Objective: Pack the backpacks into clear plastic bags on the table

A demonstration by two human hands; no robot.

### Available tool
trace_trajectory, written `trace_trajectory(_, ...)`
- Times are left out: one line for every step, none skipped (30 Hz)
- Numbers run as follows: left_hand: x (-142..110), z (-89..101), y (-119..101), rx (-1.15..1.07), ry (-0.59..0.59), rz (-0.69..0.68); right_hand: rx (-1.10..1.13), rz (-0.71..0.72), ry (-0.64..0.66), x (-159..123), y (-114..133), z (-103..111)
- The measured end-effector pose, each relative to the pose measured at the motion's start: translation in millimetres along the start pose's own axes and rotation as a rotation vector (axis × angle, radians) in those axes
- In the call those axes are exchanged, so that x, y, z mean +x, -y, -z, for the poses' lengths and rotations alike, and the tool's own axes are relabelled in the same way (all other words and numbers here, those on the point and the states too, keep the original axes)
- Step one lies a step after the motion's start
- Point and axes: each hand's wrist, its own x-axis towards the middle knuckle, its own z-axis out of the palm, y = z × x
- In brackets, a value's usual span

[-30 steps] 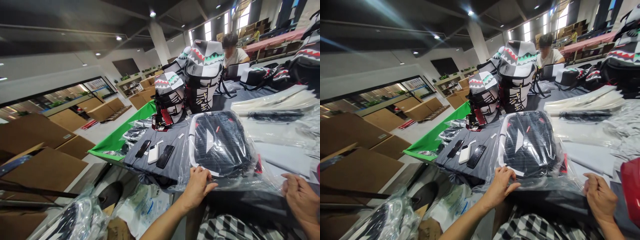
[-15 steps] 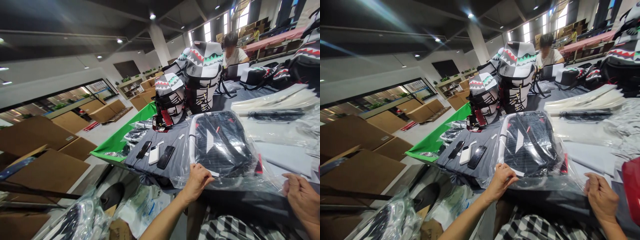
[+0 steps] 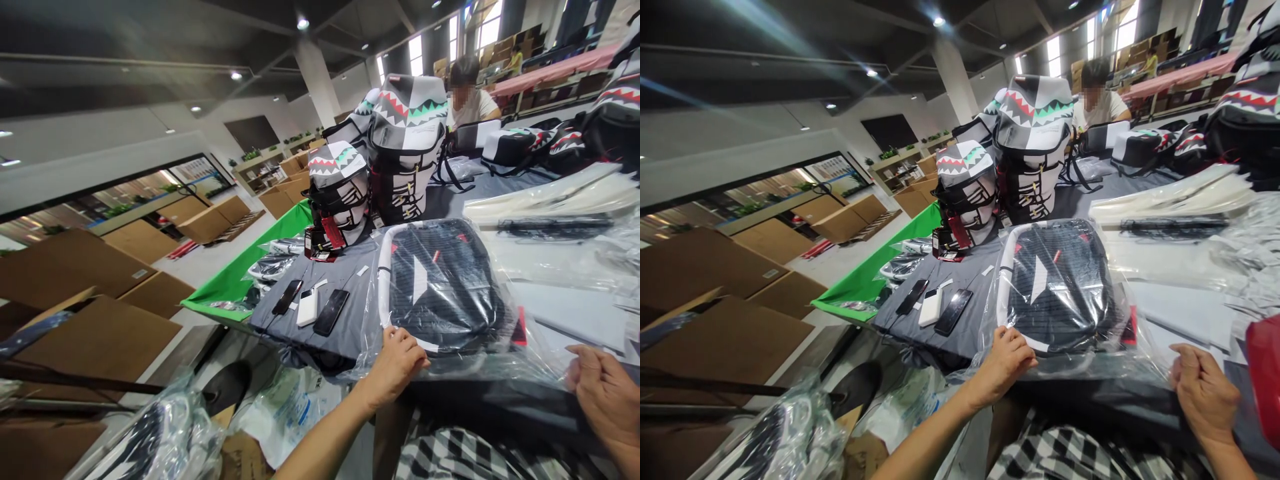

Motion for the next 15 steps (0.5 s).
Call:
trace_trajectory(1.7, 1.5, 0.3, 0.020, -0.011, -0.006, 0.015, -0.004, 0.000, -0.4, 1.3, 0.4)
trace_trajectory(4.1, 2.8, 1.1, 0.041, -0.016, -0.012, 0.025, -0.005, -0.004, -0.8, 2.4, 1.1)
trace_trajectory(7.4, 3.6, 2.6, 0.059, -0.010, -0.017, 0.018, -0.003, -0.017, -0.9, 3.1, 2.0)
trace_trajectory(11.3, 3.7, 4.8, 0.068, 0.005, -0.017, 0.003, -0.008, -0.034, -0.6, 3.3, 3.1)
trace_trajectory(15.8, 3.1, 7.5, 0.054, 0.034, -0.009, -0.017, -0.017, -0.053, 0.4, 2.8, 4.3)
trace_trajectory(20.5, 1.8, 10.6, 0.009, 0.075, 0.005, -0.039, -0.025, -0.072, 2.3, 1.6, 5.3)
trace_trajectory(25.2, -0.1, 13.9, -0.065, 0.126, 0.022, -0.063, -0.027, -0.080, 5.1, 0.0, 5.9)
trace_trajectory(29.6, -2.4, 17.0, -0.152, 0.181, 0.041, -0.080, -0.021, -0.071, 8.8, -1.7, 5.7)
trace_trajectory(33.6, -4.7, 19.6, -0.236, 0.231, 0.059, -0.088, -0.014, -0.040, 13.0, -2.9, 4.8)
trace_trajectory(37.0, -6.8, 21.5, -0.302, 0.273, 0.075, -0.085, -0.022, 0.012, 17.5, -3.4, 3.0)
trace_trajectory(39.7, -8.4, 22.6, -0.341, 0.307, 0.092, -0.071, -0.048, 0.074, 21.8, -2.9, 0.6)
trace_trajectory(41.7, -9.3, 22.8, -0.355, 0.329, 0.112, -0.048, -0.095, 0.136, 25.4, -1.2, -1.8)
trace_trajectory(43.0, -9.5, 22.2, -0.357, 0.347, 0.133, -0.029, -0.152, 0.183, 28.1, 1.3, -3.6)
trace_trajectory(43.8, -9.1, 20.9, -0.357, 0.363, 0.156, -0.023, -0.202, 0.203, 29.5, 3.9, -3.8)
trace_trajectory(44.2, -8.1, 19.2, -0.359, 0.379, 0.178, -0.030, -0.226, 0.200, 29.7, 5.9, -1.7)
